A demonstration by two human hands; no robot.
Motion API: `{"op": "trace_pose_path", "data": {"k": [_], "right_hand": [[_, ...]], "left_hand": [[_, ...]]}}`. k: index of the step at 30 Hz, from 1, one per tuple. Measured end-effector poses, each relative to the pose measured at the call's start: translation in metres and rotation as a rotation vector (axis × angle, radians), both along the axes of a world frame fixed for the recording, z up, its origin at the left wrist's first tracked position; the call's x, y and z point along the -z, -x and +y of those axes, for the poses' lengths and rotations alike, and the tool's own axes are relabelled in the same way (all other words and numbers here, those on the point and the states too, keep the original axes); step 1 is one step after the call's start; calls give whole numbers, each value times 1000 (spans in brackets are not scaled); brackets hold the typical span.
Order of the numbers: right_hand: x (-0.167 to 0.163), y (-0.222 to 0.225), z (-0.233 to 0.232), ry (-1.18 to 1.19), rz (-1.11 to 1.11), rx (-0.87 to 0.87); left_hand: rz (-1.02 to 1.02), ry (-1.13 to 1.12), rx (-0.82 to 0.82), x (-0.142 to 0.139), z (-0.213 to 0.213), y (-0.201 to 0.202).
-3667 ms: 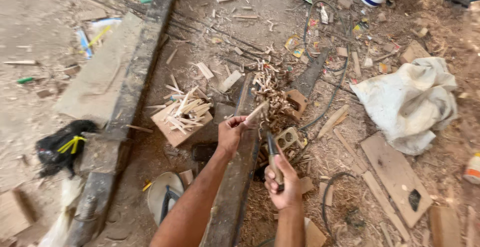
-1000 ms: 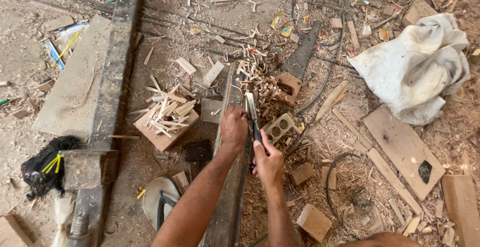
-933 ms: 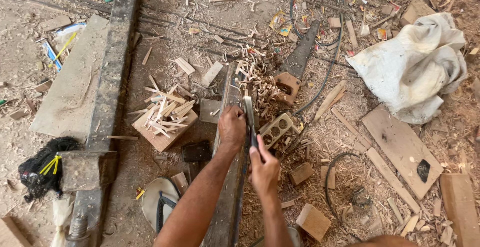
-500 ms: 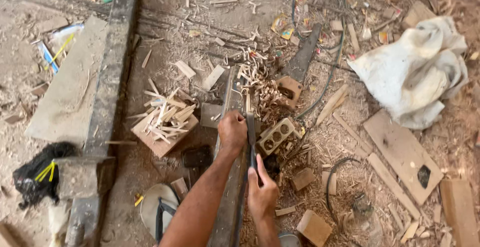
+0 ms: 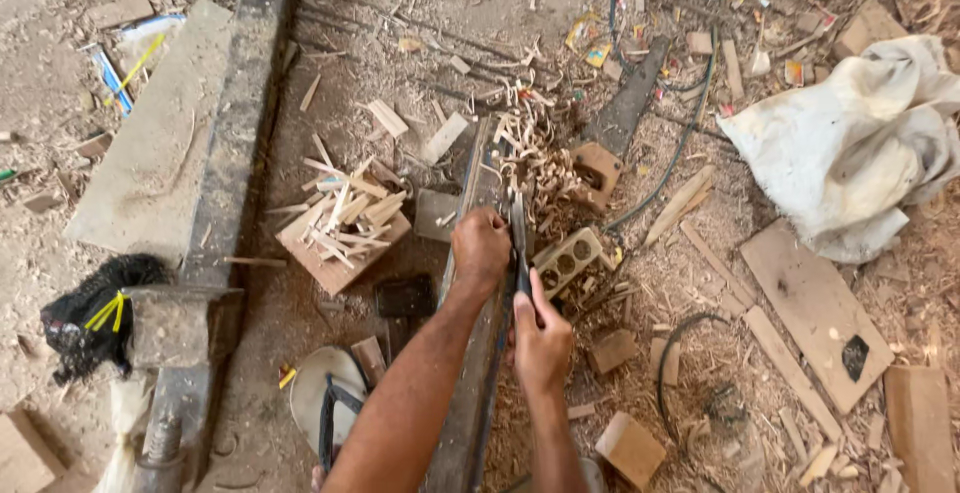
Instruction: The person sits on the floor at a low workbench and carves small wooden components with a chisel, holding each piece against the bench while shaving off thin curls of wood. They set finished pieces aside with a pile of similar parts and continue shaping additional pieces.
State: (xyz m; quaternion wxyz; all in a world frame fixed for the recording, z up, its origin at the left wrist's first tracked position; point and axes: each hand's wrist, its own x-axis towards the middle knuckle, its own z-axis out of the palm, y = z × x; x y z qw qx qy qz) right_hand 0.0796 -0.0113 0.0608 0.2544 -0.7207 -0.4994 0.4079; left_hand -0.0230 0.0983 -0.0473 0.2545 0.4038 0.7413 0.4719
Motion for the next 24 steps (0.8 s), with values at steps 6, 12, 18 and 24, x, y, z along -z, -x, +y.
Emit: {"op": "trace_pose_path", "data": {"k": [6, 12, 18, 24], "right_hand": [[-2, 0, 6, 57, 21, 0], [4, -2, 16, -131, -115, -109], [-2, 2, 13, 52, 102, 40], [-10, 6, 33, 129, 233, 150]], "left_hand": [[-45, 50, 19, 2, 2, -1], [38, -40, 7, 5, 6, -1], [12, -22, 9, -1, 4, -3], [86, -139, 25, -18, -4, 1]]}}
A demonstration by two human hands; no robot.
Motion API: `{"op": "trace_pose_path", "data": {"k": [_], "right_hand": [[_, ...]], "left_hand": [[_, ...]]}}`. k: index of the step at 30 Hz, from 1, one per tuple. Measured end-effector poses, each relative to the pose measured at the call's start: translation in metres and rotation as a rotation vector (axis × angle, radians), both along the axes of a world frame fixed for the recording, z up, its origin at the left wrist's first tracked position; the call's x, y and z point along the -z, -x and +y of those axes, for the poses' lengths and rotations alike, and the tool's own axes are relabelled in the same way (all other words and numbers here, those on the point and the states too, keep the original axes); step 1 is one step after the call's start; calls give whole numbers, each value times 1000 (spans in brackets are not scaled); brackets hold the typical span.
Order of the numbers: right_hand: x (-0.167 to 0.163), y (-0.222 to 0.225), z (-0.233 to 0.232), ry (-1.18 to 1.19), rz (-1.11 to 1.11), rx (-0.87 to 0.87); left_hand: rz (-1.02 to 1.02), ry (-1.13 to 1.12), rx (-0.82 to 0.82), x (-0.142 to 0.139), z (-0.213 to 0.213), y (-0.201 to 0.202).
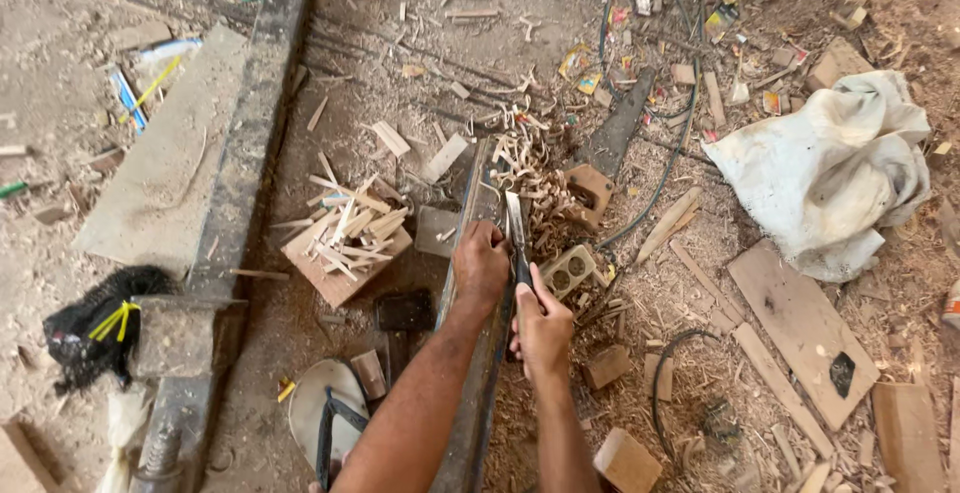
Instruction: The person sits on the floor at a low workbench and carves small wooden components with a chisel, holding each piece against the bench while shaving off thin curls of wood. They set finished pieces aside with a pile of similar parts and continue shaping additional pieces.
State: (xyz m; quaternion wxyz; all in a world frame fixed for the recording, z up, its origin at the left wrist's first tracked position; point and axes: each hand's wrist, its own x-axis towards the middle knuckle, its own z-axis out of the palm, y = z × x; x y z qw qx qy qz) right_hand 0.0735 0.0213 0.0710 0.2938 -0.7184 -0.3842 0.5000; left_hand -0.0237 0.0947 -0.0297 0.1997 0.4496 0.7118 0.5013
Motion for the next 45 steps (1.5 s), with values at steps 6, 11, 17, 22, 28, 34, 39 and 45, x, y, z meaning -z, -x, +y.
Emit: {"op": "trace_pose_path", "data": {"k": [6, 11, 17, 22, 28, 34, 39, 45], "right_hand": [[-15, -13, -12, -46, 227, 134], [-11, -2, -15, -43, -58, -61], [-2, 2, -6, -17, -165, -101], [8, -2, -43, -45, -302, -152], [21, -6, -61, -173, -234, -133], [18, -6, -54, -107, -245, -122], [14, -5, -47, -110, -287, -161], [16, -5, -36, -112, -237, -125]], "left_hand": [[16, -111, 3, -1, -8, -1], [109, -49, -2, 6, -6, -2], [42, 27, 75, 3, -4, 3], [18, 150, 108, 8, 2, 8], [5, 51, 72, 17, 1, 8], [-5, 37, 87, 14, -1, 6], [14, 100, 117, 15, 1, 6], [-36, 84, 120, 15, 3, 5]]}}
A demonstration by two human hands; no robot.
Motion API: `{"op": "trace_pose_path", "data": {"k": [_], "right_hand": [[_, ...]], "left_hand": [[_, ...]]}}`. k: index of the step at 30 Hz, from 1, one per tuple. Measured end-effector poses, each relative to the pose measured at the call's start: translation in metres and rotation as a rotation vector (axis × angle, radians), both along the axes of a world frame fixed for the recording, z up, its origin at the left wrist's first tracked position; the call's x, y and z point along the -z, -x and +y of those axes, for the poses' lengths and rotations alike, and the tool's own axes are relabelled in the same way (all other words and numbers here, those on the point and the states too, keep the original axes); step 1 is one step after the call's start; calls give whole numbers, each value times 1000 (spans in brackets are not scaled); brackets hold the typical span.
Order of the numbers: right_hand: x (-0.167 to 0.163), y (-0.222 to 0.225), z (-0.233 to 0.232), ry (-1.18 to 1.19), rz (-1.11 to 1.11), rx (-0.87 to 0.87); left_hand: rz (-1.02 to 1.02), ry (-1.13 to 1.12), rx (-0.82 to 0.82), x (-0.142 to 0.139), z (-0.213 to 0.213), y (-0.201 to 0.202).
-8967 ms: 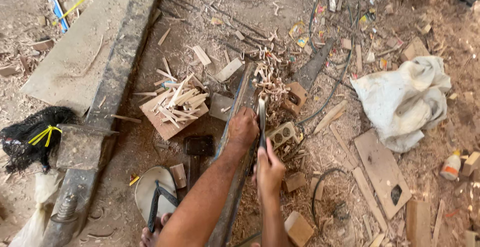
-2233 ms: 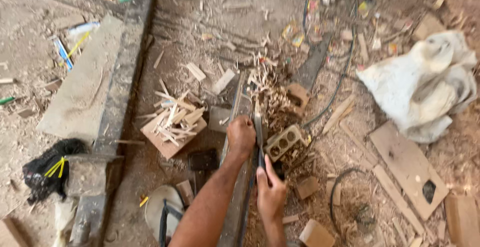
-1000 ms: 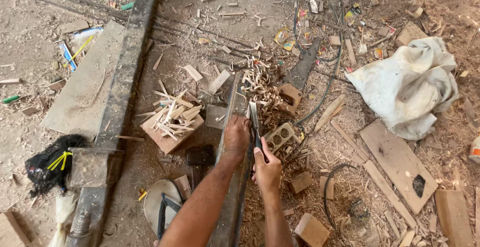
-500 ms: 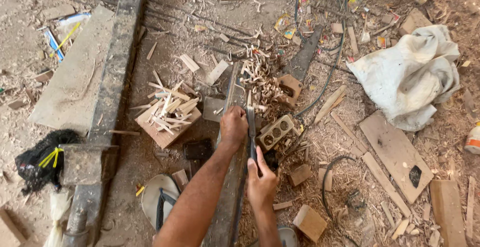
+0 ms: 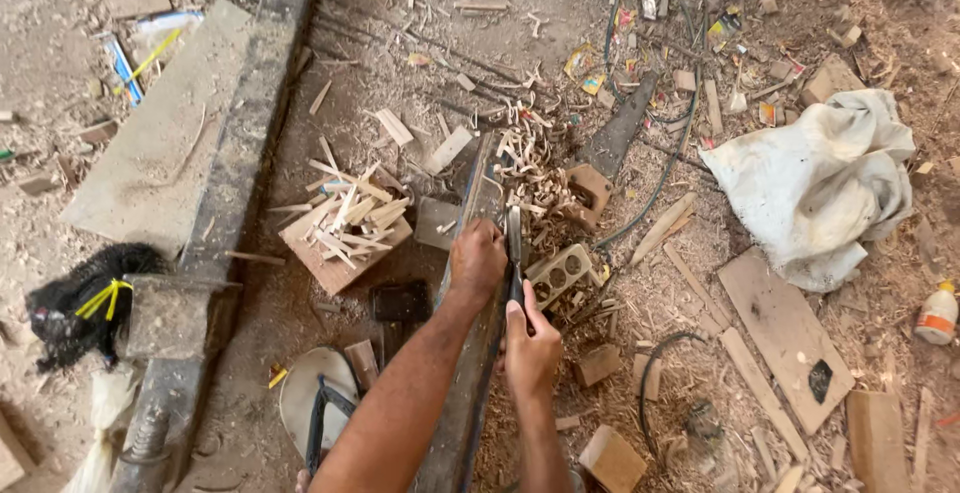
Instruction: The person sits on the floor at a low workbench and carves small wooden components with a chisel, holding each piece against the bench while shaving off thin curls of wood. They set finished pieces aside with a pile of similar parts and continue shaping additional pieces.
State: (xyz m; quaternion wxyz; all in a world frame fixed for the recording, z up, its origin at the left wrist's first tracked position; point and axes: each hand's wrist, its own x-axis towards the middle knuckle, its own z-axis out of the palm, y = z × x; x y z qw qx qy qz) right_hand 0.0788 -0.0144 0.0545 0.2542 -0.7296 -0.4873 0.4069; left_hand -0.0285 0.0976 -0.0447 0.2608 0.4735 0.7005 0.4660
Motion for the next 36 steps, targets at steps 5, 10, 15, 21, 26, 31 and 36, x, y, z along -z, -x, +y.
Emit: {"op": "trace_pose_path", "data": {"k": [5, 10, 15, 21, 26, 31, 36], "right_hand": [[-2, 2, 6, -78, -23, -20], [-9, 7, 11, 54, 123, 93], [-18, 14, 19, -56, 15, 13], [-25, 17, 25, 60, 75, 19], [-26, 19, 21, 52, 80, 26], [-36, 12, 46, 150, 354, 256], [-44, -8, 24, 84, 348, 255]], "left_hand": [[16, -79, -36, 1, 0, -1], [-3, -51, -23, 2, 1, -3], [10, -51, -31, -1, 2, -4], [28, 35, -18, 5, 5, -7], [7, 175, 49, 7, 9, -9], [88, -106, 18, 0, 2, -9], [112, -54, -19, 0, 2, -13]]}}
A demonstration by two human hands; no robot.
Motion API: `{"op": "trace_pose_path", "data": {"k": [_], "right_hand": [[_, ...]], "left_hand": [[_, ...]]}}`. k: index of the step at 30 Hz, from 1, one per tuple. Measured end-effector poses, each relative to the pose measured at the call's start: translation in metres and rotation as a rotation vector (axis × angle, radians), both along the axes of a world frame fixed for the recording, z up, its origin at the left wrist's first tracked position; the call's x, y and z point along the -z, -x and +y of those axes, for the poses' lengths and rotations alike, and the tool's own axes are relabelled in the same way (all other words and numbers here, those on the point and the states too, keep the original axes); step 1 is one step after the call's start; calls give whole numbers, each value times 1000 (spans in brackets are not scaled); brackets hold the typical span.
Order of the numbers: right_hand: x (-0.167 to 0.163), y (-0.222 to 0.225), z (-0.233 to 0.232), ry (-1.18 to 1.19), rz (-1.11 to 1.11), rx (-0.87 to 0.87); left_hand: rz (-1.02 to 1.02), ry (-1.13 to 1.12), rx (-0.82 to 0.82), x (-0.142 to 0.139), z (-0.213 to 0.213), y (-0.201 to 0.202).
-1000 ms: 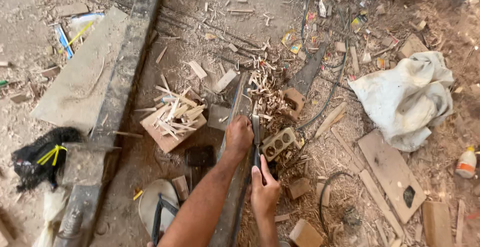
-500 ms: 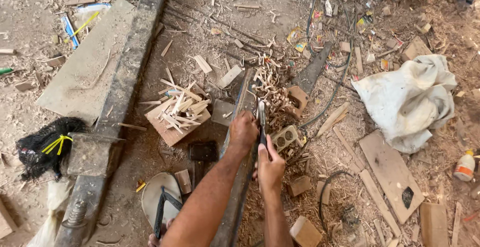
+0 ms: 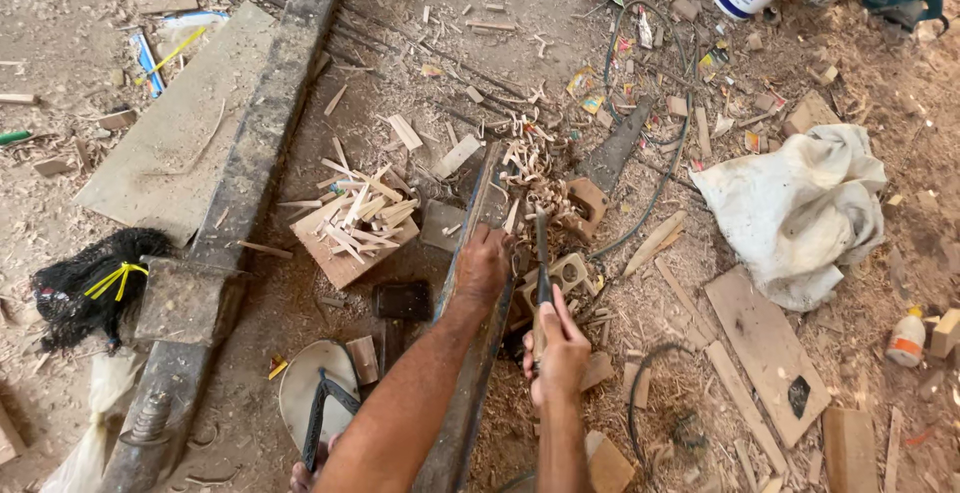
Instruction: The person sits on the floor at a low workbench and carves small wooden components with a chisel, holding each piece against the bench while shaving off thin curls of wood. They set finished pieces aside with a pile of similar parts and continue shaping additional pieces.
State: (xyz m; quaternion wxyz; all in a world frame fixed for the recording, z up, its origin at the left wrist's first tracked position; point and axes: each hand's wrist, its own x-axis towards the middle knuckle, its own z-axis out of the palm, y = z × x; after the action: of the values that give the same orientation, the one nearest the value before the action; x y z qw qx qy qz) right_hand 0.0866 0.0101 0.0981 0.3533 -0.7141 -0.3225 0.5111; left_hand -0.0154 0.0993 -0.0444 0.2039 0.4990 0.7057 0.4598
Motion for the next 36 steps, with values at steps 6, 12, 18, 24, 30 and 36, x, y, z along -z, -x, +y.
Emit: {"op": "trace_pose_path", "data": {"k": [6, 12, 18, 24, 30, 36], "right_hand": [[18, 15, 3, -38, -256, -209], [16, 12, -13, -13, -282, -260], [26, 4, -46, 32, -384, -272], [30, 4, -39, -47, -349, -272], [27, 8, -33, -63, -254, -248], [23, 14, -21, -77, -351, -260]], "left_hand": [[-28, -49, 5, 0, -1, 3], [-58, -30, 17, -12, -5, 11], [-172, 213, 46, -11, 1, 8], [-127, 189, 28, -15, -3, 10], [-98, 61, -3, -19, -5, 12], [-108, 89, -11, -12, -3, 11]]}}
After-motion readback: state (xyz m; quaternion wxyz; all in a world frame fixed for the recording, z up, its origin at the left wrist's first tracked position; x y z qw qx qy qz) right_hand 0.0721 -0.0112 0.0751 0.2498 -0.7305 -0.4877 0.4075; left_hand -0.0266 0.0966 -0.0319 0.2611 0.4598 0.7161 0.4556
